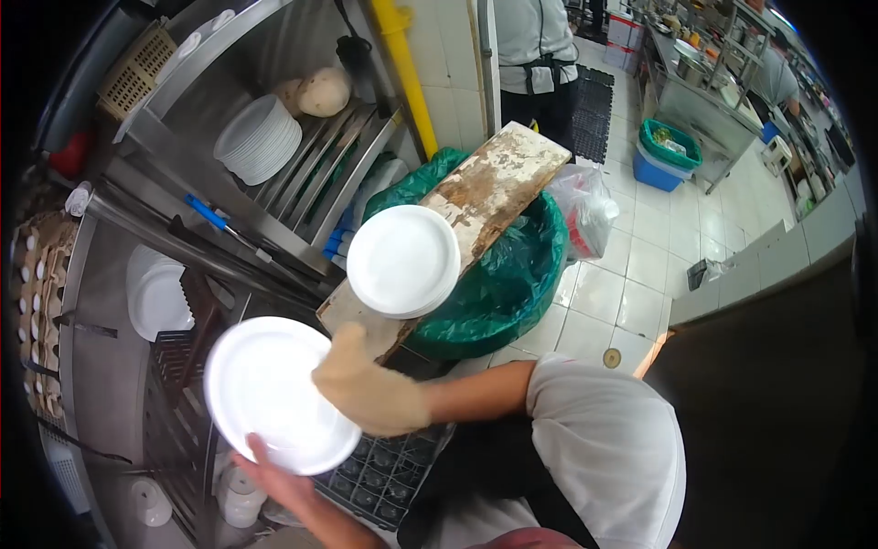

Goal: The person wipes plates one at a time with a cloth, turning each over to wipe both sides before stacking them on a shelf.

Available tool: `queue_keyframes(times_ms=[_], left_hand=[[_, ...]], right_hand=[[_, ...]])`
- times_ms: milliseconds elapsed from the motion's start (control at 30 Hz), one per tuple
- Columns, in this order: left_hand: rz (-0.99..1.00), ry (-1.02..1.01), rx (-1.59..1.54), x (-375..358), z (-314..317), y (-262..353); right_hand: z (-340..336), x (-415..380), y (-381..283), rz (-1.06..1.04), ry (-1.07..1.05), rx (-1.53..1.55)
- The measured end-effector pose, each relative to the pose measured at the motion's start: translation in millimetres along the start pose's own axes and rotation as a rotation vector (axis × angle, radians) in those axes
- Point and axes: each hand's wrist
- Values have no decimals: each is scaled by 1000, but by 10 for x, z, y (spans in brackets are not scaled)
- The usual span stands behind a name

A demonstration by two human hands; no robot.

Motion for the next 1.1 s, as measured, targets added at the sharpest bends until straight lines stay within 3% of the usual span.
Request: queue_keyframes(times_ms=[33,67,100,133,167,200,267,333,433,533,567,633,700,800,833,900,1000,1067,1100], left_hand=[[-93,-113,-282,-193,-36,-110],[-187,-231,-568,-396,-156,-277],[-285,-351,-851,-575,-227,-436],[-211,-747,-1019,-729,-241,-558],[-198,-859,-975,-866,-213,-767],[-218,-800,-810,-959,-210,-1118],[-255,-599,-39,-1003,-218,-2100],[-176,-770,552,-1174,-251,-2734],[-244,-1176,774,-1682,101,-1747],[-367,-958,904,-1637,-439,-1261],[-256,-850,935,-1488,-842,-1346],[199,-410,1156,-1266,-1279,-1260],[808,-62,981,-1004,-1239,-909],[930,54,774,-1140,-107,83],[982,-1,800,-1037,152,177],[1031,-306,929,-860,680,147],[902,-838,941,-1223,1065,-219],[765,-1035,938,-1459,891,-360],[814,-990,1020,-1385,847,-329]], right_hand=[[-109,-110,1,32,-11,180],[189,-291,80,44,140,424],[83,-373,175,82,65,497],[-24,-455,269,124,-8,566],[-503,-390,376,184,-307,476],[-981,-325,480,201,-611,349],[-826,-504,552,132,-318,386],[-604,-713,582,122,-129,429],[-282,-1068,902,251,-40,524],[90,-1409,1311,491,-33,610],[211,-1499,1381,560,-24,644],[455,-1612,1360,658,6,718],[656,-1651,1209,679,44,786],[922,-1647,889,613,91,921],[976,-1643,787,564,102,994],[1071,-1632,547,459,117,1166],[1087,-1629,323,281,103,1410],[864,-1594,396,132,-31,1222],[787,-1580,492,74,-72,1120]])
Point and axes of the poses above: each hand's wrist, its own x-axis towards the middle knuckle, its own z-axis out of the palm, y = z × x
